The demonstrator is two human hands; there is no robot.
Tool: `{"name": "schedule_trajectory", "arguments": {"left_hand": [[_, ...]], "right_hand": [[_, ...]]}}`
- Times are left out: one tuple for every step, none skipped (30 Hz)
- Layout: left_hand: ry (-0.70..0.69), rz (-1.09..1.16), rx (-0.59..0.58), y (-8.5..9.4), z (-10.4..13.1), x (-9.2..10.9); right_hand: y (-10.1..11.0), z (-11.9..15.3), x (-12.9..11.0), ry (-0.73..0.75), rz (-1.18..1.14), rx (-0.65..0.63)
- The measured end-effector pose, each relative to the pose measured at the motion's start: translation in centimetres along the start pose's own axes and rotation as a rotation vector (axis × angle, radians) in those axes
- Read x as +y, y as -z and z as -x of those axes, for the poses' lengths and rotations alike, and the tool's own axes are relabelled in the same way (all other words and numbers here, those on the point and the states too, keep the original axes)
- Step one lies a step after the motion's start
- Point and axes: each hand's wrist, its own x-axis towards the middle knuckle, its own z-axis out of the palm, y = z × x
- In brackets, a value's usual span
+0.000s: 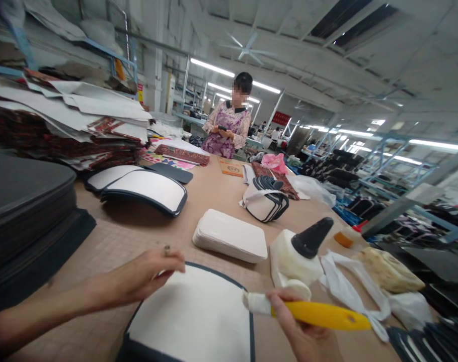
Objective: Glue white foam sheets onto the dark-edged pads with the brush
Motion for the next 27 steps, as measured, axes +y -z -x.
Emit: {"name": "schedule_trajectory", "arguments": {"left_hand": [[-0.009, -0.045, 0.048, 0.2, -2.3, -1.2], [-0.024, -0.1, 0.056, 0.3, -4.6, -2.5], [-0.042, -0.151, 0.048, 0.2, -6.8, -3.8], [-0.06, -0.175, 0.031, 0.1, -8.8, -5.1], [-0.073, -0.199, 0.008, -0.2, -10.5, -6.3], [-0.086, -0.215, -0.018, -0.4, -11.8, -7.3], [-0.098, -0.224, -0.045, -0.6, -12.8, -8.2], [-0.11, -0.233, -0.07, -0.7, -13.5, -8.9], [-0.125, -0.236, -0.094, -0.7, -14.0, -9.3], [-0.143, -0.234, -0.115, -0.6, -14.2, -9.7], [-0.164, -0.226, -0.133, -0.4, -14.4, -9.9], [-0.189, -0.213, -0.15, -0.2, -14.5, -10.1], [-0.213, -0.197, -0.165, 0.1, -14.6, -10.2], [-0.236, -0.18, -0.177, 0.3, -14.7, -10.4], [-0.254, -0.164, -0.183, 0.4, -14.8, -10.6], [-0.265, -0.151, -0.179, 0.4, -15.0, -10.8], [-0.266, -0.143, -0.164, 0.3, -15.2, -11.0], [-0.256, -0.138, -0.133, 0.2, -15.5, -11.2], [-0.233, -0.135, -0.087, 0.2, -15.7, -11.3], [-0.199, -0.131, -0.025, 0.4, -15.9, -11.2], [-0.156, -0.124, 0.052, 0.8, -16.0, -10.8], [-0.11, -0.11, 0.138, 1.4, -16.0, -10.2], [-0.065, -0.094, 0.224, 2.4, -15.8, -9.3], [-0.025, -0.076, 0.31, 3.5, -15.3, -8.1], [0.0, -0.049, 0.39, 4.8, -14.7, -6.7], [0.012, -0.025, 0.452, 6.1, -13.8, -5.1], [0.007, 0.016, 0.52, 7.3, -12.8, -3.5]], "right_hand": [[-0.7, -1.2, -0.1, 0.025, -0.052, 0.068], [-1.5, -2.6, -0.3, 0.049, -0.108, 0.106], [-2.4, -4.0, -0.5, 0.08, -0.158, 0.113], [-3.3, -5.4, -0.7, 0.12, -0.199, 0.082], [-4.2, -6.8, -0.8, 0.165, -0.22, 0.011], [-5.0, -8.0, -0.7, 0.208, -0.223, -0.07], [-5.8, -9.2, -0.4, 0.243, -0.215, -0.134], [-6.4, -10.3, 0.0, 0.277, -0.188, -0.185], [-7.0, -11.2, 0.5, 0.316, -0.115, -0.218], [-7.5, -12.0, 1.1, 0.362, -0.008, -0.236], [-7.8, -12.8, 1.8, 0.417, 0.114, -0.252], [-8.1, -13.4, 2.4, 0.475, 0.226, -0.269], [-8.3, -13.9, 3.0, 0.525, 0.315, -0.288], [-8.4, -14.4, 3.4, 0.554, 0.371, -0.306], [-8.4, -14.8, 3.8, 0.562, 0.39, -0.321], [-8.4, -15.2, 4.1, 0.562, 0.387, -0.334], [-8.3, -15.6, 4.3, 0.567, 0.396, -0.336], [-8.1, -15.9, 4.5, 0.576, 0.409, -0.325], [-7.8, -16.3, 4.5, 0.584, 0.429, -0.304], [-7.4, -16.6, 4.5, 0.589, 0.454, -0.271], [-6.9, -16.7, 4.3, 0.589, 0.48, -0.232], [-6.3, -16.6, 3.9, 0.581, 0.509, -0.191], [-5.5, -16.3, 3.3, 0.572, 0.523, -0.133], [-4.6, -15.6, 2.4, 0.566, 0.51, -0.052], [-3.6, -14.6, 1.3, 0.555, 0.494, 0.031], [-2.6, -13.3, 0.0, 0.562, 0.422, 0.181], [-1.6, -11.8, -1.4, 0.555, 0.342, 0.319]]}}
